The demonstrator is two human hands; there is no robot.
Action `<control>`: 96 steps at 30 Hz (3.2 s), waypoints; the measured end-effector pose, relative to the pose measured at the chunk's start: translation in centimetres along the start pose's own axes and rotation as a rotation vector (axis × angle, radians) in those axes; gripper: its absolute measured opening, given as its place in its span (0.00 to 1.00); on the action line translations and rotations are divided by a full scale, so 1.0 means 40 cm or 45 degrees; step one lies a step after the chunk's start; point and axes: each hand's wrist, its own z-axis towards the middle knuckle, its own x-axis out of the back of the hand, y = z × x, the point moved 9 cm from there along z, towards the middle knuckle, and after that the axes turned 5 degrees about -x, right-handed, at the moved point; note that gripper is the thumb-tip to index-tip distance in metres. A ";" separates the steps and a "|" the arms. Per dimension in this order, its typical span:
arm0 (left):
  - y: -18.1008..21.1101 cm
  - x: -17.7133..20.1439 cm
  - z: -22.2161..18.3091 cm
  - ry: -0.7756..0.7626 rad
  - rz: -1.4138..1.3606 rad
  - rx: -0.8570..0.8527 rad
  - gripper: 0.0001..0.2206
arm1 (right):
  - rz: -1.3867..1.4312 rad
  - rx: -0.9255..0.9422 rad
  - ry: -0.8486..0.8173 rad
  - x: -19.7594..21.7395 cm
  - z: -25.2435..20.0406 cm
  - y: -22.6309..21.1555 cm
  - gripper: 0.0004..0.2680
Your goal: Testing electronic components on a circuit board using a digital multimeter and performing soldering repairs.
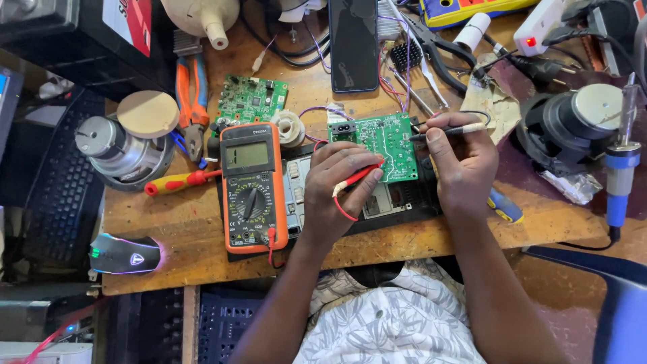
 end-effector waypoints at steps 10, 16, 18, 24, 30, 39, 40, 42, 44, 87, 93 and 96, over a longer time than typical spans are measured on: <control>-0.008 -0.002 -0.004 0.014 0.031 -0.010 0.04 | -0.044 0.051 0.033 0.001 0.009 0.003 0.02; -0.006 -0.001 0.000 0.013 0.023 -0.013 0.04 | -0.078 0.027 0.009 0.001 0.011 -0.003 0.03; -0.008 -0.002 -0.001 0.011 0.025 -0.010 0.04 | -0.054 0.003 0.022 0.006 0.009 -0.009 0.03; -0.006 -0.002 0.000 -0.002 0.025 -0.005 0.04 | -0.082 0.019 -0.009 -0.002 0.011 -0.010 0.03; -0.008 -0.003 -0.001 0.002 0.009 -0.004 0.04 | -0.073 0.031 -0.013 -0.009 0.010 -0.019 0.03; -0.010 -0.006 -0.001 -0.010 0.022 -0.014 0.04 | -0.123 0.033 -0.001 -0.003 0.011 -0.017 0.02; -0.009 -0.006 0.000 -0.011 0.022 -0.014 0.04 | -0.123 0.033 0.000 -0.004 0.011 -0.015 0.02; -0.010 -0.007 0.001 -0.011 0.012 -0.008 0.04 | -0.111 0.010 0.011 -0.001 0.009 -0.008 0.02; -0.010 -0.009 0.001 -0.014 0.016 -0.009 0.04 | -0.106 -0.006 0.006 -0.003 0.011 -0.019 0.02; 0.053 -0.008 0.010 -0.082 0.152 -0.124 0.04 | -0.995 0.088 0.088 0.209 -0.066 -0.268 0.05; 0.044 -0.019 0.005 -0.159 0.227 -0.148 0.07 | -0.690 -0.031 0.607 0.551 -0.067 -0.160 0.09; 0.037 -0.021 0.003 -0.161 0.212 -0.132 0.07 | -0.713 0.103 0.430 0.537 0.017 -0.197 0.09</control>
